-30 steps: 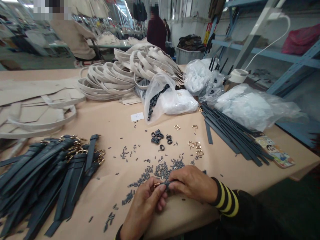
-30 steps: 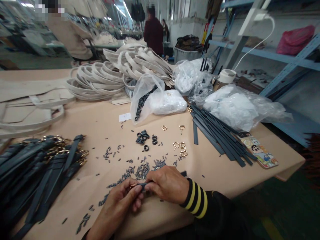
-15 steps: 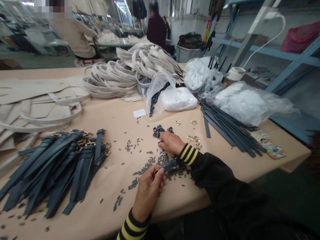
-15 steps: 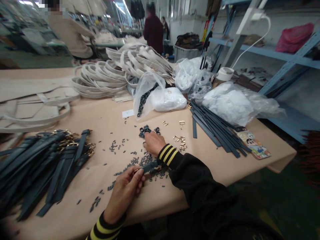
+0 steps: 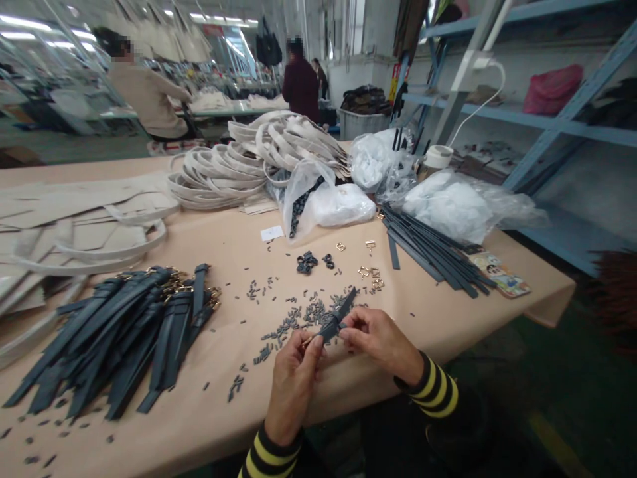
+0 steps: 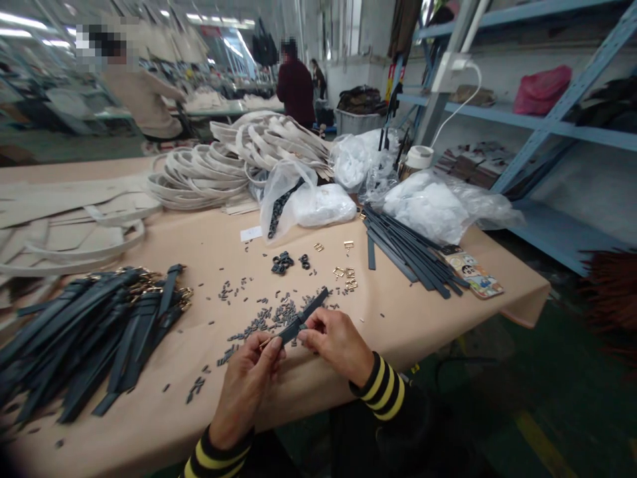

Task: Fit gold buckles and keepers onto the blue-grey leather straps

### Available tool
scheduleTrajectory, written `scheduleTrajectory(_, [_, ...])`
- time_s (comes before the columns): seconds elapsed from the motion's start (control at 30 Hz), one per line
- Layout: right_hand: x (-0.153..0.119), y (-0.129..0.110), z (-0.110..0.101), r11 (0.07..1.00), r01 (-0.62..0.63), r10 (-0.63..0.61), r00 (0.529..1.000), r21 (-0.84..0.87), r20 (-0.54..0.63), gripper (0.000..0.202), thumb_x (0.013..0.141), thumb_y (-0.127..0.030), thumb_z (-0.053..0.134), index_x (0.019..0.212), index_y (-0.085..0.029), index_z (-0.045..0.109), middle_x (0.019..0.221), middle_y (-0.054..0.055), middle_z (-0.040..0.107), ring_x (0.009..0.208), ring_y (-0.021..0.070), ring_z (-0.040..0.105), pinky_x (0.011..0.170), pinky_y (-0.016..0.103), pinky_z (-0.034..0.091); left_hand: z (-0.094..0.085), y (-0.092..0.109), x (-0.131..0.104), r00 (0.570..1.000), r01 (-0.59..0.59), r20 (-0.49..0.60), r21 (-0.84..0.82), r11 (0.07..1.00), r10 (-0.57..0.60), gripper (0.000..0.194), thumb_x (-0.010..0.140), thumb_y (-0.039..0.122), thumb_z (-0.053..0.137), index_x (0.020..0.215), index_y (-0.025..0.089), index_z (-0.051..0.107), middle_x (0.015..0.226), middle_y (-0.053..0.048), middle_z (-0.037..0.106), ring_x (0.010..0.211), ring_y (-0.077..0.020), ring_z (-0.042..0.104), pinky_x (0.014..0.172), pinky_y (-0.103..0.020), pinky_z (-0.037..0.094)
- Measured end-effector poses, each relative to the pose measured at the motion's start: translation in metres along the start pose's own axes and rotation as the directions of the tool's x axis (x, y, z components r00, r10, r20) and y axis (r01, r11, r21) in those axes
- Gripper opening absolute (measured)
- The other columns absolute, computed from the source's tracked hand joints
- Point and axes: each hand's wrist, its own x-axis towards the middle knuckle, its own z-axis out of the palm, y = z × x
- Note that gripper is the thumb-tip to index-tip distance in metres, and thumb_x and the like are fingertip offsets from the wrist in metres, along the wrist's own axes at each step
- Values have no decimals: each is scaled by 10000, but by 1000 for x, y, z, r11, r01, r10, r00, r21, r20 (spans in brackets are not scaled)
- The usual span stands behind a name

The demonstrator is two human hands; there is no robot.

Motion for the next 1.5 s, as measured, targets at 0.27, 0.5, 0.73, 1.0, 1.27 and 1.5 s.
scheduleTrajectory(0.27, [-20,1,1,986,14,-10,1000,165,-22,242,746,-346,584,792,-109,579,671,24,617,634,109,584,628,240,486,13,9,-16,999,-32,-26,33,999,32,304,799,436,480,655,169,467,535,39,433,485,-99,408,502,-225,333])
scheduleTrajectory(0.5, [-26,11,0,997,42,-41,999,61,-20,177,734,-310,583,746,-134,570,672,20,589,654,123,567,615,231,478,17,12,-27,999,-50,-8,45,998,50,298,826,425,438,663,175,451,554,22,444,517,-108,413,543,-241,339])
scheduleTrajectory(0.73, [-26,32,-11,996,-47,33,984,74,176,333,676,-460,626,856,-180,637,890,94,646,879,226,603,773,277,499,27,-6,-33,998,-42,-34,95,995,45,307,771,491,486,693,194,507,629,-41,523,605,-159,457,617,-289,361])
scheduleTrajectory(1.0, [-25,34,-12,998,38,-31,992,-57,123,278,692,-432,602,788,-178,660,767,87,644,686,199,582,583,276,484,52,-8,-39,995,-5,-99,222,975,28,402,847,505,251,746,208,502,670,-102,544,661,-211,494,659,-346,348])
scheduleTrajectory(1.27, [-42,1,2,970,120,-142,985,-211,-97,84,721,-216,614,786,-165,626,747,9,617,674,117,538,628,219,415,38,15,-37,982,-188,77,274,943,173,239,866,364,354,873,176,502,799,-57,581,760,-179,532,701,-301,380])
scheduleTrajectory(1.5, [-45,3,-16,995,99,-100,991,23,86,133,759,-212,592,844,-138,663,740,8,591,589,72,515,552,184,413,27,21,-35,968,-164,217,178,970,124,184,811,341,503,763,163,498,622,33,490,564,-94,431,545,-218,345])
